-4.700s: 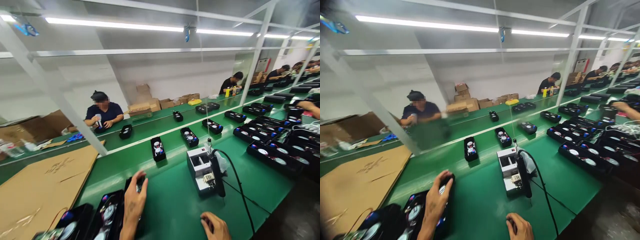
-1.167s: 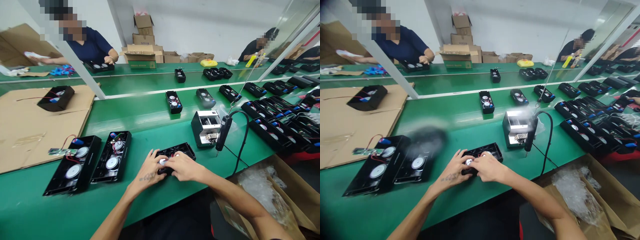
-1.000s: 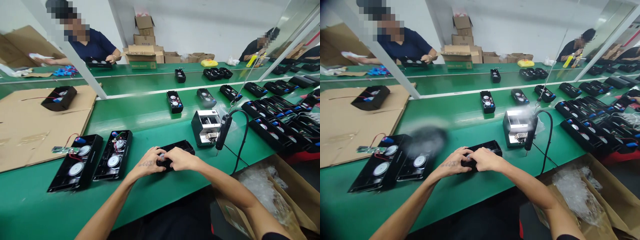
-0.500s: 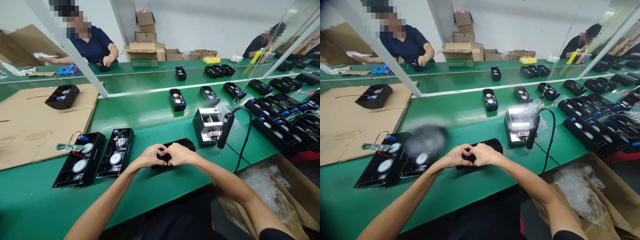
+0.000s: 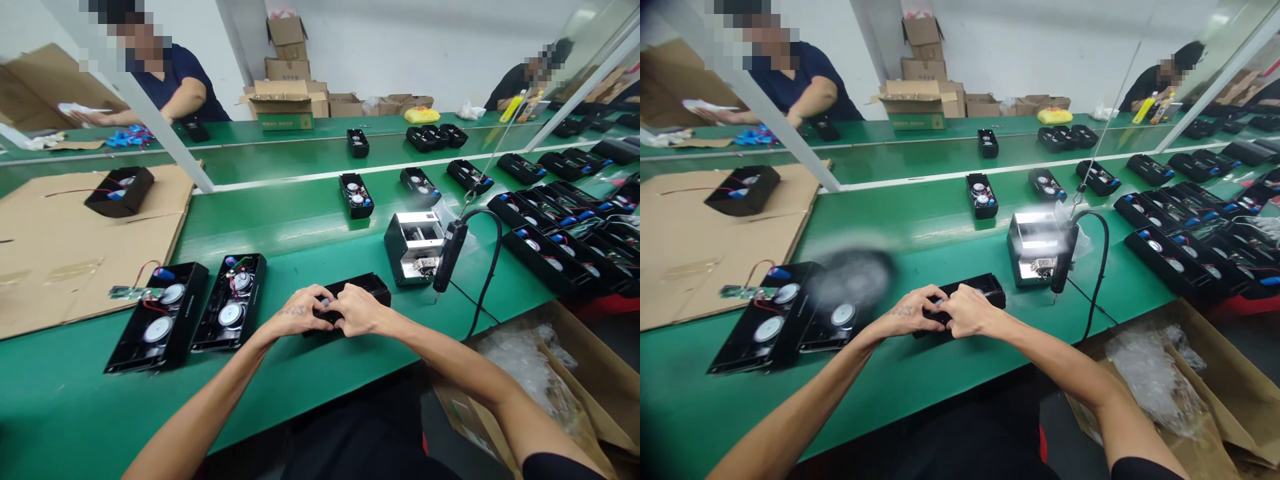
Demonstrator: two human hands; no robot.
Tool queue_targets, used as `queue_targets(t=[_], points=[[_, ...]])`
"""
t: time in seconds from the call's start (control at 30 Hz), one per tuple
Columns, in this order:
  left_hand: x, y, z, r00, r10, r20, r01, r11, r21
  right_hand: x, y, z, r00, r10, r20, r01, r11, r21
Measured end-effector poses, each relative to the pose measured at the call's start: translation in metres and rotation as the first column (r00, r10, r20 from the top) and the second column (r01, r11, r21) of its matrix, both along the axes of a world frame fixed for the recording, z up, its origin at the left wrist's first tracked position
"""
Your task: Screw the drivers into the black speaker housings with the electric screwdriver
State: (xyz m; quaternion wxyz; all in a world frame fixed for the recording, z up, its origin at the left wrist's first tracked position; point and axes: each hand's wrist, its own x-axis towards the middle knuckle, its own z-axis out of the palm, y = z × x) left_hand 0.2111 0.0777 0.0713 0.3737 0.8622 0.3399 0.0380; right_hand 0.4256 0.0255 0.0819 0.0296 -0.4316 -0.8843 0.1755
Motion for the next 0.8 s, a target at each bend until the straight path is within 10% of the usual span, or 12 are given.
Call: queue_targets(t=[0.4, 0.8], points=[[0.000, 0.009, 0.003, 0.998, 0.010, -0.058, -0.012, 0.999, -0.047, -0.002, 0.013, 0.033, 1.000, -0.002, 0.013, 0.004, 0.989, -0.145], [-0.002, 0.008, -0.002, 0.999, -0.014, -0.040, 0.015, 1.000, 0.012, -0.006, 0.010, 0.017, 0.999, -0.010, 0.052, 0.015, 0.996, -0.088]])
